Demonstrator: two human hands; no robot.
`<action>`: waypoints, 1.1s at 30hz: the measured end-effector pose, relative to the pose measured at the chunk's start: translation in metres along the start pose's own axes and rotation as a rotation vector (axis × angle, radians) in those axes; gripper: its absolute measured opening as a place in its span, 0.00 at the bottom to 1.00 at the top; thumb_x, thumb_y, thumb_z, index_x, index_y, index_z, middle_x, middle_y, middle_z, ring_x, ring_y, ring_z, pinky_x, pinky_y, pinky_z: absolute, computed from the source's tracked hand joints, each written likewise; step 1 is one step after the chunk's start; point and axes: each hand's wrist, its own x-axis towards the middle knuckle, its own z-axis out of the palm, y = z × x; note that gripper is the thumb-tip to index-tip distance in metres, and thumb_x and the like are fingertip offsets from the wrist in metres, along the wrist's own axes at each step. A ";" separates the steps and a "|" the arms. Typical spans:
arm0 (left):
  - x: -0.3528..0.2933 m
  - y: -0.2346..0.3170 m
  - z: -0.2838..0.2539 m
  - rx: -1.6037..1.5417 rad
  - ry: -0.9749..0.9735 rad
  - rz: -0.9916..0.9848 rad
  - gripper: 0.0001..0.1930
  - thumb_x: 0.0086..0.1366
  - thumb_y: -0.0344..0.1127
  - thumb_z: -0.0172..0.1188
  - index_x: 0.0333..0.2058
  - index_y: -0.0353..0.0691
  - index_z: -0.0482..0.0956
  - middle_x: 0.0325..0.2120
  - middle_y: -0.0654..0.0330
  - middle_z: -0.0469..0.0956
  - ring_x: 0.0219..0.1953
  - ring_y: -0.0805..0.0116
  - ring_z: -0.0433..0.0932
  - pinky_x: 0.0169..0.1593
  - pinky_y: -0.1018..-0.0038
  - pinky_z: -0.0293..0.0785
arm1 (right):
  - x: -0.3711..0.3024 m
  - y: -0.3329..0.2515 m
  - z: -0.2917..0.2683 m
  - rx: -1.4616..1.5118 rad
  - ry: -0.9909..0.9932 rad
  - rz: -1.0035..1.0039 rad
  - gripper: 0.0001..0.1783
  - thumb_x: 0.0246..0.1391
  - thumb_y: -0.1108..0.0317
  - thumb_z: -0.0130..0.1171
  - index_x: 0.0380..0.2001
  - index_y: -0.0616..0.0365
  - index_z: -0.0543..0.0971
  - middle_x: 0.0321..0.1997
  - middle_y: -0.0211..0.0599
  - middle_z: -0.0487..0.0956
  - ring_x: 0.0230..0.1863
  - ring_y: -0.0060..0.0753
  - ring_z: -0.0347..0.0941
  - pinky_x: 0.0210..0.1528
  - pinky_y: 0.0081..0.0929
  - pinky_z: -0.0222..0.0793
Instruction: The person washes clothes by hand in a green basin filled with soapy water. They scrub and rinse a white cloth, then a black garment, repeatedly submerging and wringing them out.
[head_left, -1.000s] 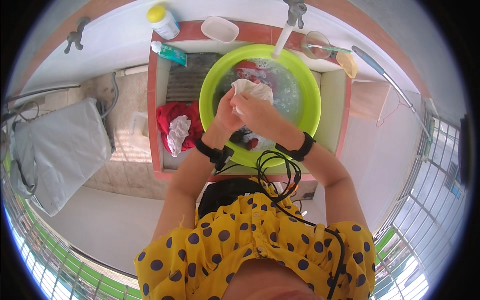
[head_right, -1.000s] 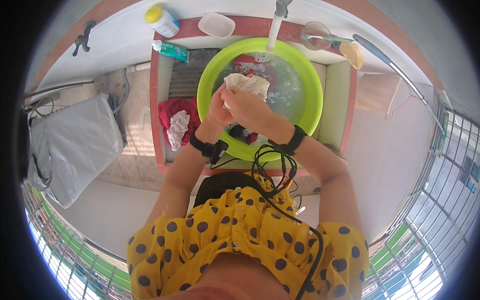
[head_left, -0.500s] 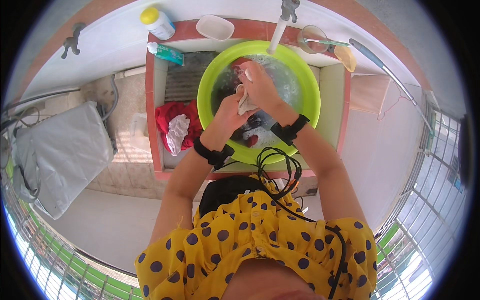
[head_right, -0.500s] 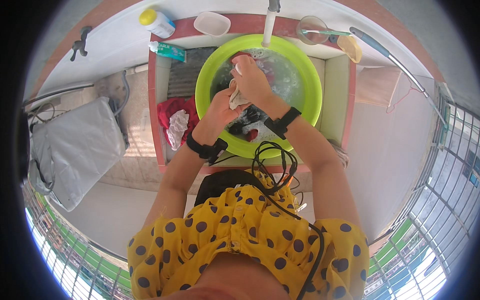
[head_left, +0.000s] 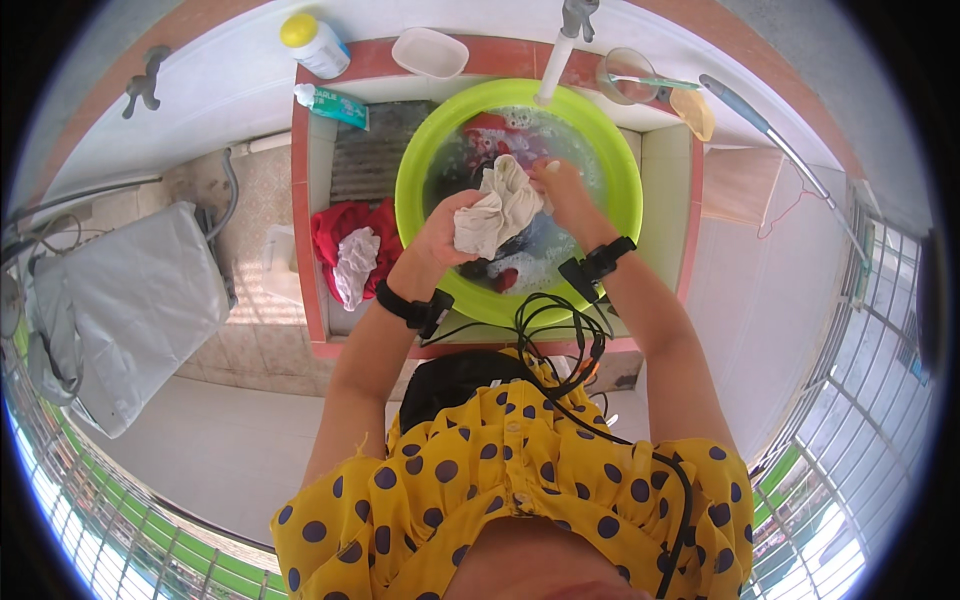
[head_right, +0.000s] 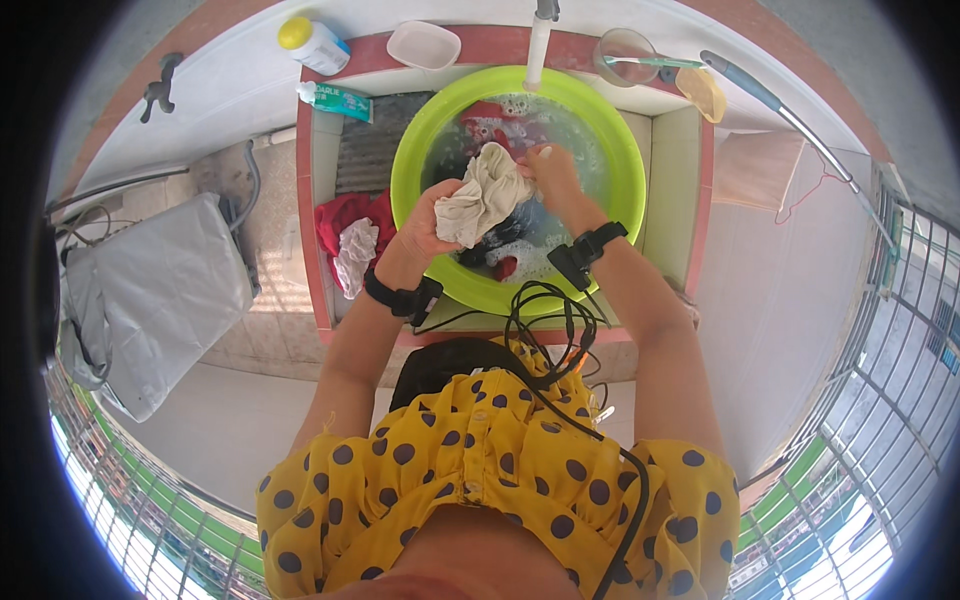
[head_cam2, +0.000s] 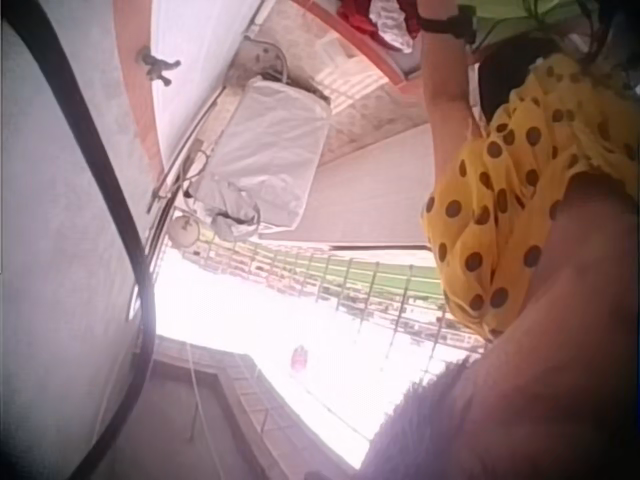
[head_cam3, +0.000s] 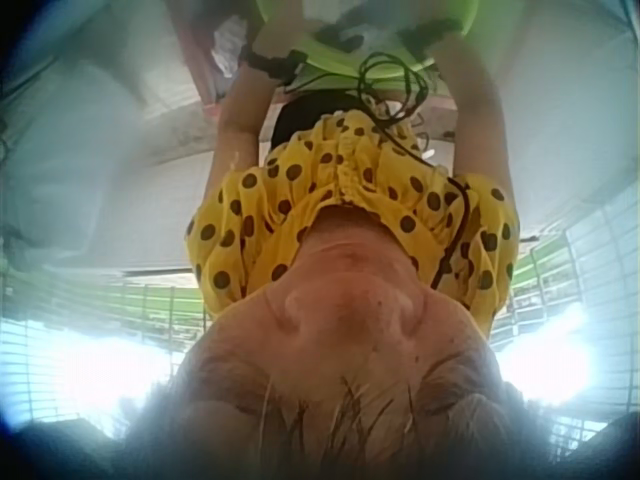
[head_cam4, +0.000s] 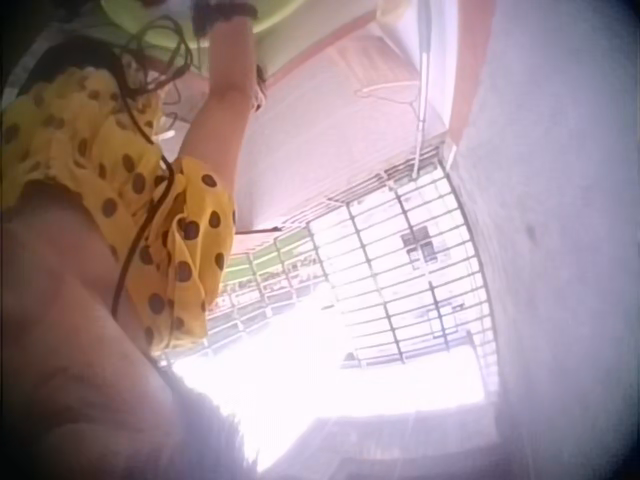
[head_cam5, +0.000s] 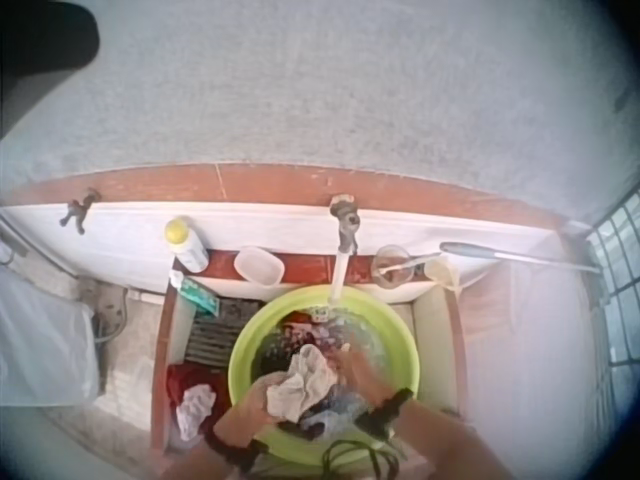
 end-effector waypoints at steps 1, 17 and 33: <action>-0.002 0.003 0.023 -0.084 0.000 -0.044 0.13 0.66 0.39 0.49 0.41 0.39 0.77 0.34 0.58 0.81 0.36 0.63 0.82 0.38 0.64 0.81 | 0.004 0.013 -0.006 0.055 -0.114 0.026 0.12 0.58 0.73 0.53 0.45 0.62 0.70 0.38 0.41 0.78 0.35 0.32 0.79 0.36 0.30 0.78; 0.033 -0.017 0.000 -0.129 0.051 0.205 0.14 0.72 0.42 0.42 0.48 0.45 0.72 0.42 0.63 0.78 0.43 0.70 0.79 0.42 0.69 0.78 | -0.061 -0.031 0.098 -0.964 0.063 -1.166 0.14 0.61 0.71 0.51 0.49 0.59 0.68 0.46 0.52 0.75 0.47 0.58 0.73 0.47 0.41 0.70; 0.004 -0.006 0.033 0.465 0.168 -0.038 0.11 0.70 0.39 0.49 0.42 0.42 0.77 0.34 0.67 0.79 0.33 0.77 0.79 0.36 0.78 0.75 | 0.007 -0.040 0.052 -0.424 -0.284 0.294 0.06 0.52 0.71 0.58 0.30 0.64 0.79 0.31 0.40 0.81 0.31 0.33 0.78 0.34 0.30 0.74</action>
